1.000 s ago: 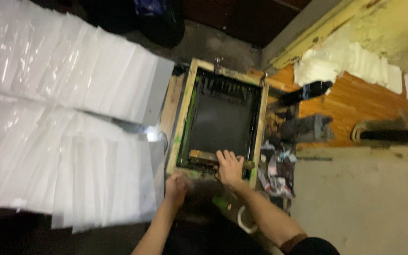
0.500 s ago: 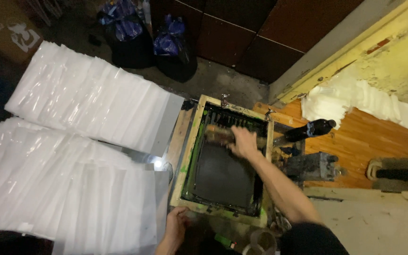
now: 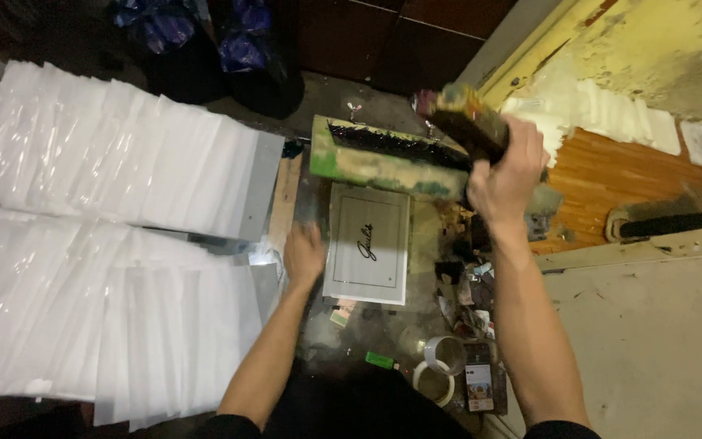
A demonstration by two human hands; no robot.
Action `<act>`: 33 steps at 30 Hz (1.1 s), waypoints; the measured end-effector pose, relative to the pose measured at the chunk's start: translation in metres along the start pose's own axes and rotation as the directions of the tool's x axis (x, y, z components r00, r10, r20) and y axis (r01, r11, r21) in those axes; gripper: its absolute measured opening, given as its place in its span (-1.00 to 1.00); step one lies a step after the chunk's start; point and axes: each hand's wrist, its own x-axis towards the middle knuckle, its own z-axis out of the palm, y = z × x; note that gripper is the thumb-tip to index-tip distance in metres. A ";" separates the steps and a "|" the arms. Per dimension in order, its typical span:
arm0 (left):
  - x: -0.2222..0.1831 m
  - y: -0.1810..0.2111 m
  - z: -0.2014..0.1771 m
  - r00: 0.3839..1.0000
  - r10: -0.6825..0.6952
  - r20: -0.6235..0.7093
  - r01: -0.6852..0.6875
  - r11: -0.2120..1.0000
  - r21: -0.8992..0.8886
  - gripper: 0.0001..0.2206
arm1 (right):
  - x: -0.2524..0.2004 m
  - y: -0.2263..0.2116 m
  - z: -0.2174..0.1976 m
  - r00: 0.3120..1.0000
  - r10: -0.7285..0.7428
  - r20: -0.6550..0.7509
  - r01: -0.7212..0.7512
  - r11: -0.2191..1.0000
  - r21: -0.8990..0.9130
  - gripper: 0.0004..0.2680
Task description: Manually screen printing a logo onto white sheets using a squeegee and a screen frame.
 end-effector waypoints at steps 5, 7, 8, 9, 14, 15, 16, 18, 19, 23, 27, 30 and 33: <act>-0.060 -0.063 0.042 0.979 -0.172 0.114 0.085 0.841 0.535 -0.70 | 0.044 0.013 0.007 0.996 0.047 0.077 -0.049 0.999 0.019 -0.51; -0.049 -0.083 0.026 0.983 -0.175 0.058 0.130 0.881 0.455 -0.72 | 0.058 0.019 0.004 0.997 -0.041 0.068 0.036 0.997 0.066 -0.55; -0.046 -0.095 0.015 0.984 -0.176 0.006 0.161 0.915 0.370 -0.74 | 0.066 0.020 0.005 0.991 -0.123 0.051 0.117 0.987 0.106 -0.58; -0.040 -0.100 -0.017 0.981 -0.191 -0.029 0.188 0.908 0.374 -0.74 | 0.069 0.025 0.006 0.989 -0.140 0.054 0.131 0.981 0.141 -0.58; -0.028 -0.146 -0.201 0.855 -0.248 -0.456 0.451 0.789 0.417 -0.69 | 0.082 0.040 0.012 0.991 -0.070 0.114 0.071 0.997 -0.003 -0.70; -0.022 -0.140 -0.233 0.847 -0.256 -0.466 0.465 0.781 0.417 -0.69 | 0.086 0.047 0.015 0.990 -0.075 0.122 0.074 0.997 0.011 -0.70; -0.016 -0.136 -0.265 0.845 -0.193 -0.499 0.457 0.743 0.488 -0.65 | 0.089 0.055 0.019 0.989 -0.091 0.117 0.095 0.995 -0.024 -0.69; -0.026 -0.126 -0.300 0.839 -0.148 -0.523 0.469 0.685 0.558 -0.60 | 0.086 0.054 0.018 0.985 -0.109 0.136 0.117 0.992 -0.050 -0.66; -0.027 -0.118 -0.304 0.854 0.006 -0.521 0.383 0.670 0.636 -0.55 | 0.087 0.047 0.013 0.983 -0.126 0.134 0.120 0.991 0.054 -0.67; -0.081 -0.104 -0.232 0.947 -0.142 0.288 -0.114 0.690 0.715 -0.11 | 0.087 0.054 0.021 0.975 -0.177 0.137 0.127 0.941 0.313 -0.55; -0.157 -0.169 -0.181 0.793 0.237 0.561 -0.602 0.445 0.663 -0.36 | 0.088 0.056 0.024 0.977 -0.130 0.171 0.057 0.923 0.381 -0.59; -0.166 -0.158 -0.154 0.818 0.392 0.422 -0.572 0.466 0.676 -0.48 | 0.088 0.057 0.020 0.981 -0.086 0.173 0.060 0.987 0.149 -0.68; -0.154 -0.132 -0.105 0.742 0.429 0.514 -0.666 0.553 0.500 -0.50 | 0.095 0.053 0.024 0.984 -0.156 0.082 0.154 0.988 0.024 -0.63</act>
